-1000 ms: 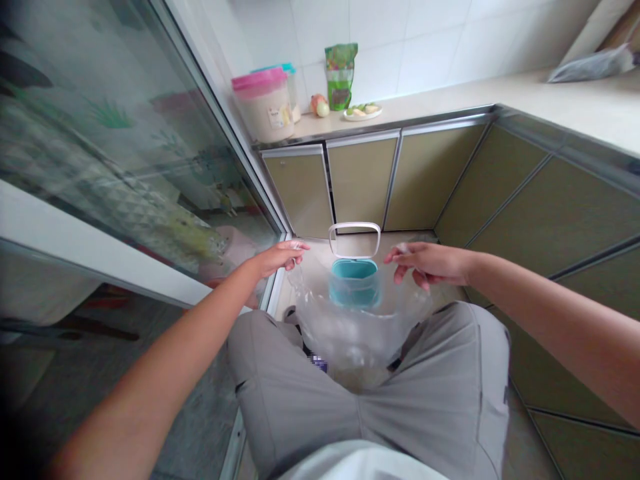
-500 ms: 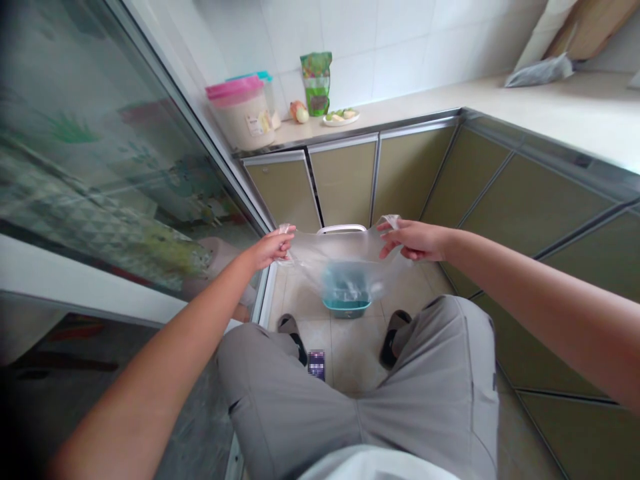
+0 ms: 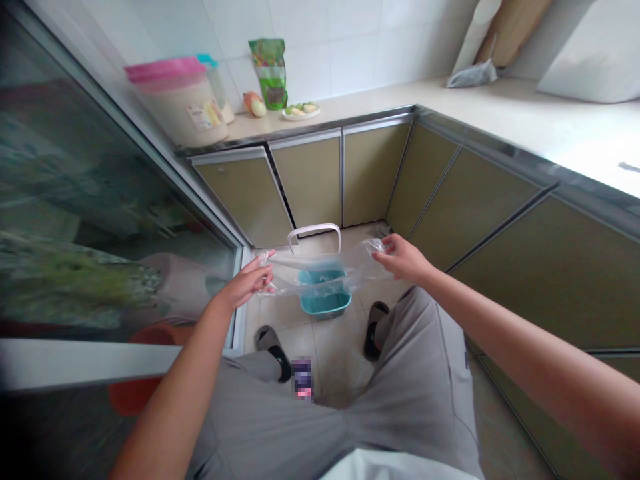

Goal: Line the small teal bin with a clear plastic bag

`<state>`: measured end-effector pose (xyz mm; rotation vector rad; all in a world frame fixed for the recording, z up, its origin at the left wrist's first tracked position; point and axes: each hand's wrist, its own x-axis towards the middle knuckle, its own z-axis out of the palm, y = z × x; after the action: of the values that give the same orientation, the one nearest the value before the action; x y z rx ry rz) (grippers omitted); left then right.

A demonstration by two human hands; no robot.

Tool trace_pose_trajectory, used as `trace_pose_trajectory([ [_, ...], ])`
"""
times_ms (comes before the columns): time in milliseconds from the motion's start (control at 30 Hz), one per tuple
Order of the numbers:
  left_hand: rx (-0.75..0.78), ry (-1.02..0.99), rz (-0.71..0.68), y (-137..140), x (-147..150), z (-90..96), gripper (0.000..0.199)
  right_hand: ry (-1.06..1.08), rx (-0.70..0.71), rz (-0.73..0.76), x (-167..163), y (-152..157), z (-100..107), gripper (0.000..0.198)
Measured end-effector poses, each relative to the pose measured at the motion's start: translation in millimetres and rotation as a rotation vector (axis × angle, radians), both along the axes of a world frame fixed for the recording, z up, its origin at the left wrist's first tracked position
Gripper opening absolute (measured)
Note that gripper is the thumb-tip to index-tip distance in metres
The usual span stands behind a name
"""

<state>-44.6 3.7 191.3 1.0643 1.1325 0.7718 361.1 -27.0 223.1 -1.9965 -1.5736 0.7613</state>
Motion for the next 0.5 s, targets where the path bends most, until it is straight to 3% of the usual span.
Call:
trace_pose_trajectory([
  [100, -0.022, -0.084, -0.048, -3, 0, -11.2, 0.083, -0.366, 0.4, -0.009, -21, -19, 18, 0.052],
  [133, -0.026, -0.113, -0.063, -3, 0, -13.9, 0.083, -0.444, 0.478, 0.055, -34, -23, 23, 0.048],
  [200, -0.029, -0.173, -0.093, -1, -1, -17.5, 0.081, -0.543, 0.473, 0.264, -66, -22, 26, 0.038],
  [300, -0.024, -0.252, -0.108, 3, -2, -20.7, 0.078, -0.635, 0.195, 0.561, -118, 7, -6, 0.034],
  [433, -0.027, -0.315, -0.101, 12, -3, -27.1, 0.081, -0.662, -0.309, 0.747, -163, 74, -102, 0.034],
  [500, -0.034, -0.337, -0.103, 16, -1, -31.1, 0.083, -0.646, -0.423, 0.765, -170, 100, -153, 0.04],
])
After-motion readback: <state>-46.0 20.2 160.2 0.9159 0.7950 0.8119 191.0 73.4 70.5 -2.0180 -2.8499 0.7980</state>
